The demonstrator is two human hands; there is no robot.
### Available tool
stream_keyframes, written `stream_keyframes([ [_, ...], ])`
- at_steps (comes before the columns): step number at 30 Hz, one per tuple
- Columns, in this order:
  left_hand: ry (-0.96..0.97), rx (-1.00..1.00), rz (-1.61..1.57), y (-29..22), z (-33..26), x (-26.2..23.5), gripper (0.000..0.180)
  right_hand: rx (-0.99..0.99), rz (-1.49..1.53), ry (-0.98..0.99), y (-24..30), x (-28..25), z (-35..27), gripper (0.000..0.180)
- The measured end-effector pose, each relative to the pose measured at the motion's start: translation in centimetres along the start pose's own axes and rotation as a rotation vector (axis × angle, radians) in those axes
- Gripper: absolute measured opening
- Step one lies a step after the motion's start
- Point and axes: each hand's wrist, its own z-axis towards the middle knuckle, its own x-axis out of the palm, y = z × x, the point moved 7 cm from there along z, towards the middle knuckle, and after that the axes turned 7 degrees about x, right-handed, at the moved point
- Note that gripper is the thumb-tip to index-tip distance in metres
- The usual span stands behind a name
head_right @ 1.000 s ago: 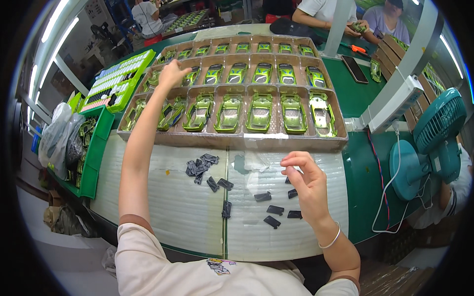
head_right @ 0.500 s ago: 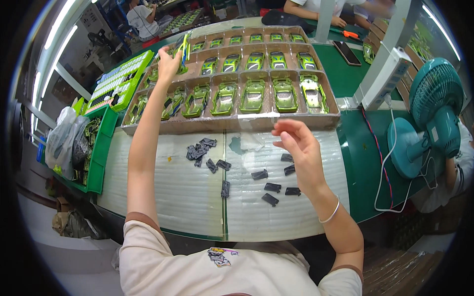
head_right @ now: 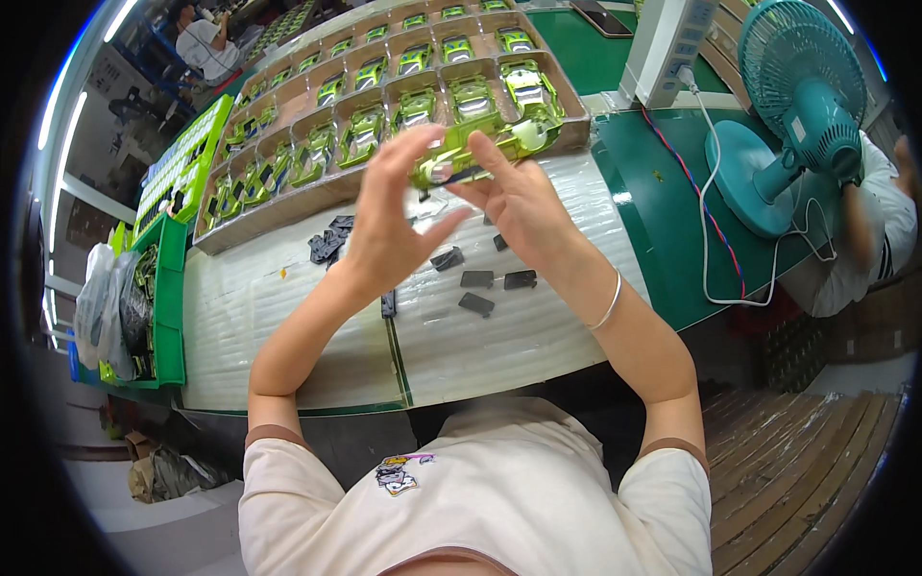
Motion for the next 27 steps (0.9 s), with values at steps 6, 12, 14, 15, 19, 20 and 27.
stream_keyframes([
  [6, 0.592, -0.571, -0.169, 3.8, -3.3, 1.4, 0.019, -0.247, -0.151, -0.024, 3.6, -1.4, -0.3, 0.031],
  [12, 0.873, -0.476, -0.037, 2.5, -6.6, 3.8, 0.017, -0.519, -0.366, 0.25, 5.2, 2.6, -1.3, 0.073],
  [14, 0.865, -0.304, 0.099, 1.3, -6.5, 4.0, 0.015, -0.596, -0.438, 0.25, 5.2, 2.8, -1.5, 0.072],
  [15, 0.857, -0.217, 0.17, 0.7, -6.5, 4.1, 0.015, -0.636, -0.472, 0.252, 5.2, 2.9, -1.7, 0.072],
  [19, 0.915, -0.05, 0.279, -0.7, -6.7, 4.6, 0.014, -0.717, -0.712, 0.287, 5.3, 3.2, -1.9, 0.075],
  [20, 0.921, -0.04, 0.251, -0.6, -6.7, 4.7, 0.014, -0.738, -0.724, 0.298, 5.2, 3.4, -2.2, 0.072],
  [27, 0.622, -0.036, -0.064, -0.9, -1.2, -0.4, 0.006, -0.898, -0.871, 0.38, 5.4, 5.1, -3.0, 0.065],
])
